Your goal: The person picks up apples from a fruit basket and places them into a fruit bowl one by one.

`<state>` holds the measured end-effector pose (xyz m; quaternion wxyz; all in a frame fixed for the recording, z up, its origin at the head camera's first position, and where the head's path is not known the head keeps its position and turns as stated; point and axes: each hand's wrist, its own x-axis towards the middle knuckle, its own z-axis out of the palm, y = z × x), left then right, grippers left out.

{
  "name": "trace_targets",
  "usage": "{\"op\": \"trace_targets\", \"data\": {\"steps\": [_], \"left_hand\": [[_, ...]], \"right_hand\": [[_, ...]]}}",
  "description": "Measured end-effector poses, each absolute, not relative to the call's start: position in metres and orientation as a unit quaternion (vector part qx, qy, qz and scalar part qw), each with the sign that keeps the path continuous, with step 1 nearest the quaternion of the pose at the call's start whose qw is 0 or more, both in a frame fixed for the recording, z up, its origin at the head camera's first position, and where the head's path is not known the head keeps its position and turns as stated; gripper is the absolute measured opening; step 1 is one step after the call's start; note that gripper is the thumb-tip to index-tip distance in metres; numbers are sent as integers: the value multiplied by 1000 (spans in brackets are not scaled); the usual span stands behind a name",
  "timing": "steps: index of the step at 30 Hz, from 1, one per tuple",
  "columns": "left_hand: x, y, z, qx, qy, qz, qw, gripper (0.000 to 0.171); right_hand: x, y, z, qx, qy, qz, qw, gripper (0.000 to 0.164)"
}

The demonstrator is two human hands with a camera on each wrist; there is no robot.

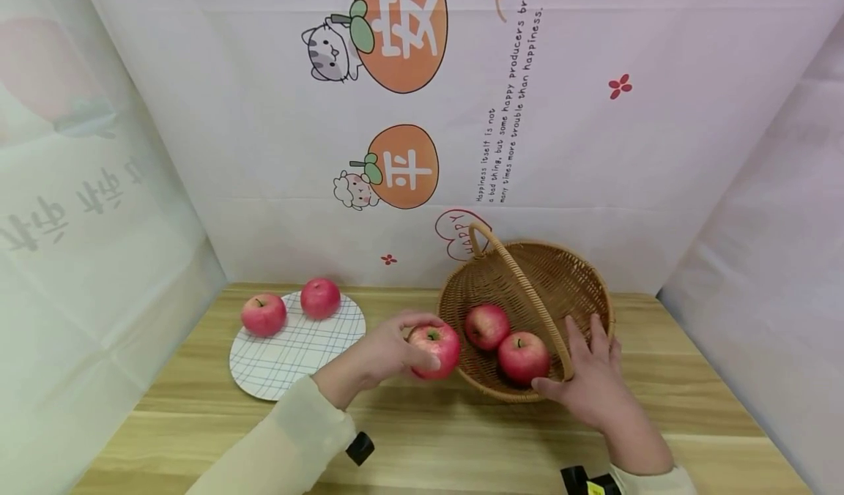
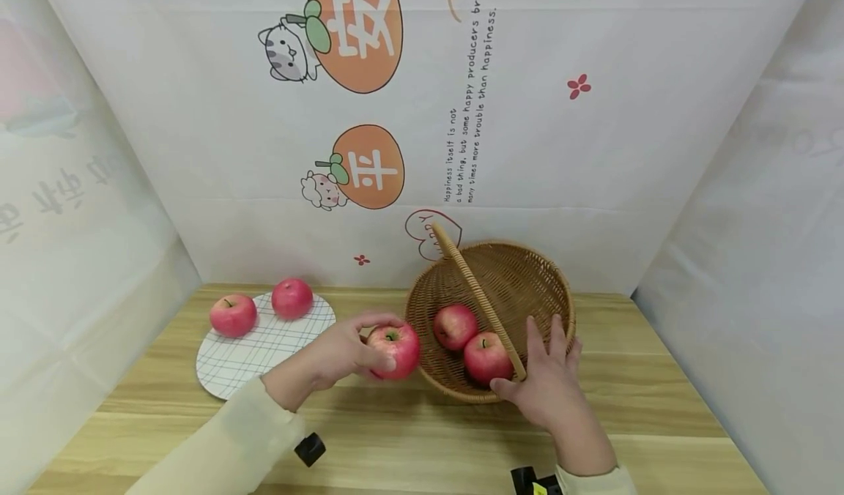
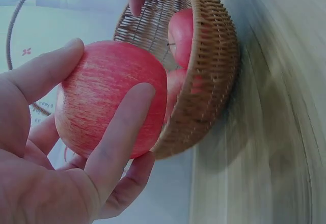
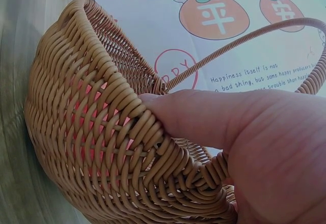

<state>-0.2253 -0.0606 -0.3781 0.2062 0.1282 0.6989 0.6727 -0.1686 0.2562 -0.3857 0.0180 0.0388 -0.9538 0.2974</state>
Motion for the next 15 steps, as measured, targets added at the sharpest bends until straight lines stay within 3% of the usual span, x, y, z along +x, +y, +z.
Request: {"op": "trace_targets", "data": {"steps": [15], "left_hand": [[-222, -137, -389, 85, 739, 654, 140, 59]], "right_hand": [[-170, 257, -388, 47, -949, 311, 23, 119]]}}
